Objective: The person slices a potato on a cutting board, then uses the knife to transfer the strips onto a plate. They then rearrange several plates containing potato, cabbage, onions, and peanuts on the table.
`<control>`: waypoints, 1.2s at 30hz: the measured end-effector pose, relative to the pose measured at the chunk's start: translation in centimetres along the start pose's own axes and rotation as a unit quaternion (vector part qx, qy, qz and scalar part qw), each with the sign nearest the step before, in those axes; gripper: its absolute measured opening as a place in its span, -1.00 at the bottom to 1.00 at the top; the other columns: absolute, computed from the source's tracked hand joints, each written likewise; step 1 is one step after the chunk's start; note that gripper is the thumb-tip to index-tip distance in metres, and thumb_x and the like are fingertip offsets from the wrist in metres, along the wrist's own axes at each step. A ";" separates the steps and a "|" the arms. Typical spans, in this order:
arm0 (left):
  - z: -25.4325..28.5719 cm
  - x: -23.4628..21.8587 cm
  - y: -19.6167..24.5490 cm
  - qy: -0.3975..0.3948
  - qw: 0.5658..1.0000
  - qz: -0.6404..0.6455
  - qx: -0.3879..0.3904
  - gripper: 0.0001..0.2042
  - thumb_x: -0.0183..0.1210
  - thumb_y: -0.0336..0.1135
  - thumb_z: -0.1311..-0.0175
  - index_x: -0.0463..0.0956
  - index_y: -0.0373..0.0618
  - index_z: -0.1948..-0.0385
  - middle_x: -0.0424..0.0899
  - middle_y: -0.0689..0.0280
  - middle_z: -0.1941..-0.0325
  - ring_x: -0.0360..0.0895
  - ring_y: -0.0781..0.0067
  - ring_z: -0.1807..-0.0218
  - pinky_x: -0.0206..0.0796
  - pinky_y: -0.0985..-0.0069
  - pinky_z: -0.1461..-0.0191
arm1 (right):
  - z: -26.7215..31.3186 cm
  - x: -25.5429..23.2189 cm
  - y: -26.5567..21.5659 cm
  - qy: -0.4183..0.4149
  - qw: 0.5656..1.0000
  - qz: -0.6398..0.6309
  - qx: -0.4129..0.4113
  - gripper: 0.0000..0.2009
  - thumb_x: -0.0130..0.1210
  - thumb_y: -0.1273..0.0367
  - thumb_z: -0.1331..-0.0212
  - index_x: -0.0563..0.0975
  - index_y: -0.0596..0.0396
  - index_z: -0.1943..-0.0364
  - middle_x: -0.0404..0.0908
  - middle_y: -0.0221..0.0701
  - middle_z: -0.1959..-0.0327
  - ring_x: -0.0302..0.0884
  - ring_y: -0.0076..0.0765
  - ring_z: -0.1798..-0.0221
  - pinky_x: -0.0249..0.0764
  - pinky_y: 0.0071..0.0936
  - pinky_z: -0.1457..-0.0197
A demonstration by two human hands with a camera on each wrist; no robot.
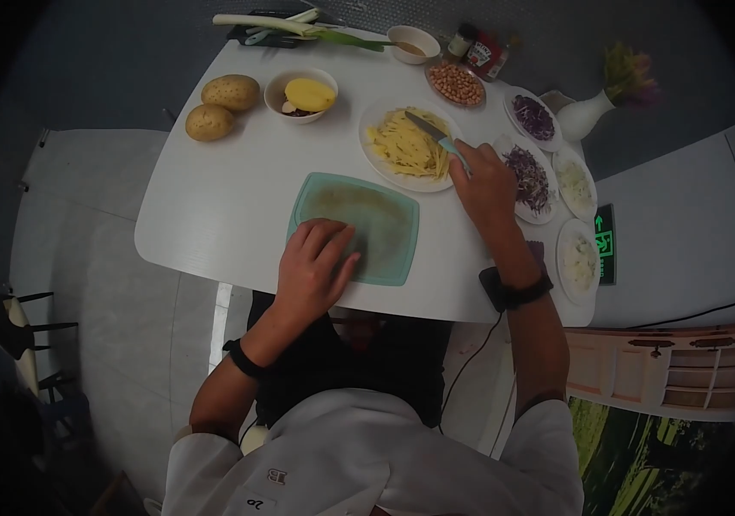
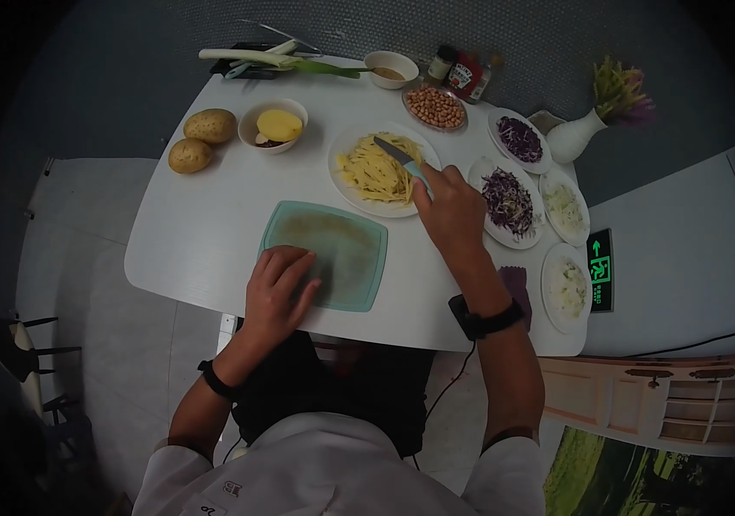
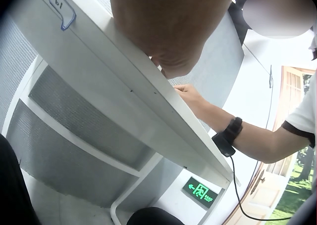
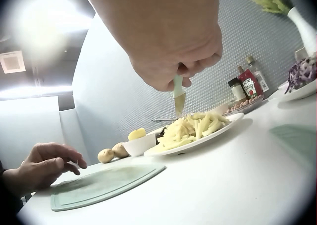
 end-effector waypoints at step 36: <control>0.2 -0.1 -0.1 0.002 1.000 0.008 -0.014 -0.62 0.40 -0.39 -0.15 0.63 -0.23 -0.03 0.63 0.16 -0.04 0.56 0.05 -0.11 0.47 0.20 -0.12 | 0.9 -2.4 -4.9 -0.051 0.985 0.037 -0.162 -0.68 0.39 0.36 -0.14 0.71 -0.03 -0.01 0.48 -0.44 0.40 0.57 -0.32 0.42 0.52 -0.36 0.41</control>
Point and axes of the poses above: each hand's wrist, its own z-axis away from the middle knuckle, its own x-axis out of the palm, y = z × x, the point moved 3 cm from there along -z, towards the middle knuckle
